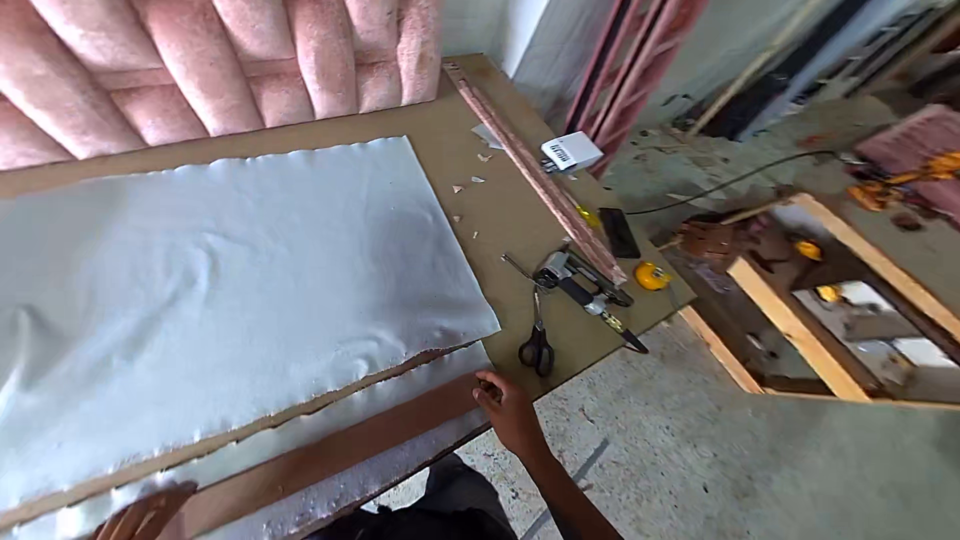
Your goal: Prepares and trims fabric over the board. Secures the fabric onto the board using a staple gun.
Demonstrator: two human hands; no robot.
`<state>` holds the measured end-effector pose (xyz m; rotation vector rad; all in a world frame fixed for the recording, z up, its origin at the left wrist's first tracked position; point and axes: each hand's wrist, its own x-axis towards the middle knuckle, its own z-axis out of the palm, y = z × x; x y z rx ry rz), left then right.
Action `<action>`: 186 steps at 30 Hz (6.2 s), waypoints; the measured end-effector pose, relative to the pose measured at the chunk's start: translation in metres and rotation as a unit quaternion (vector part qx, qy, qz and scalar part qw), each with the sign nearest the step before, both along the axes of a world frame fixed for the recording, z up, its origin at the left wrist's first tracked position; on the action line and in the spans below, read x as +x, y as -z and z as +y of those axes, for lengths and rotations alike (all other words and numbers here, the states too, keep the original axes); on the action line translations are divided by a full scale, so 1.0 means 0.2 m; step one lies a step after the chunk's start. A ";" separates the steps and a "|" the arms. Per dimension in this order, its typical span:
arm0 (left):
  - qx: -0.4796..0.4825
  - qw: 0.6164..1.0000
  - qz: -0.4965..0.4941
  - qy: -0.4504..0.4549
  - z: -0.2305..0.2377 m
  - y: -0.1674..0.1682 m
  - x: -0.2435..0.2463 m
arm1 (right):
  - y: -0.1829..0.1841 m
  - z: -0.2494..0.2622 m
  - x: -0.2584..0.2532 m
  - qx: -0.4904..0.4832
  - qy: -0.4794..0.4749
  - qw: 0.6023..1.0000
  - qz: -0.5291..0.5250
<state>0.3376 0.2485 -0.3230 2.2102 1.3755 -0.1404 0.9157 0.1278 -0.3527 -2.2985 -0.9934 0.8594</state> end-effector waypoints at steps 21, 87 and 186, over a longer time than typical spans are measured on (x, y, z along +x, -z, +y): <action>0.020 0.959 -0.205 -0.192 -0.45 0.08 2.22 | -0.08 0.11 0.39 -0.137 -0.191 0.970 0.063; 0.128 0.944 -0.171 -0.251 -0.52 0.35 2.33 | -0.55 0.26 0.95 -0.027 -0.448 0.893 -0.044; 0.070 0.819 -0.265 -0.504 0.06 0.18 -2.20 | -0.51 1.10 -3.81 -0.098 -0.678 0.718 -0.126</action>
